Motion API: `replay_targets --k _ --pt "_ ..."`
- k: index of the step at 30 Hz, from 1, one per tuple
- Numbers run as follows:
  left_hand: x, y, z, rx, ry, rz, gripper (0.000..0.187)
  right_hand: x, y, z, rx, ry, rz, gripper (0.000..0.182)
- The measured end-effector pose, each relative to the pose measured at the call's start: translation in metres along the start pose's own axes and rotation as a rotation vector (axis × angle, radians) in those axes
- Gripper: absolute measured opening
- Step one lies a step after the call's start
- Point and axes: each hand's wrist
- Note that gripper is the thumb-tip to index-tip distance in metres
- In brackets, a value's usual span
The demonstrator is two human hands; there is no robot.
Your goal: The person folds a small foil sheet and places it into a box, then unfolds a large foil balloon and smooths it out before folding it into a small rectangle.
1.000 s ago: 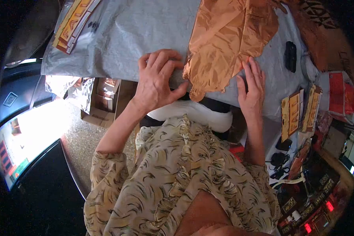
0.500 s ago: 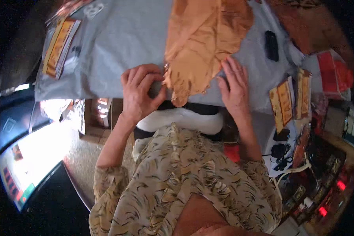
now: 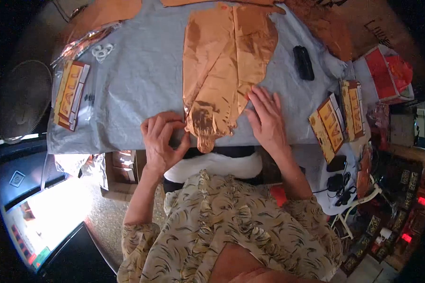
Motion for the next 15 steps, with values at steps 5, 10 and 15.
replay_targets --k 5,10,15 --pt "0.010 0.003 0.013 -0.101 0.040 0.037 0.027 0.017 -0.001 0.014 -0.010 -0.049 0.010 0.047" --pt "0.069 0.029 0.023 -0.021 0.067 -0.059 0.042 0.050 -0.003 0.011 0.015 -0.045 0.052 0.050" --pt "0.153 0.051 -0.019 0.176 0.165 -0.274 0.055 0.092 0.001 -0.018 -0.011 0.067 0.140 0.066"
Point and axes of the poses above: each hand's wrist, its own x-axis towards the middle knuckle, its own z-axis out of the back of the hand, y = z × x, and after that the axes turned 8 degrees about z, right-handed
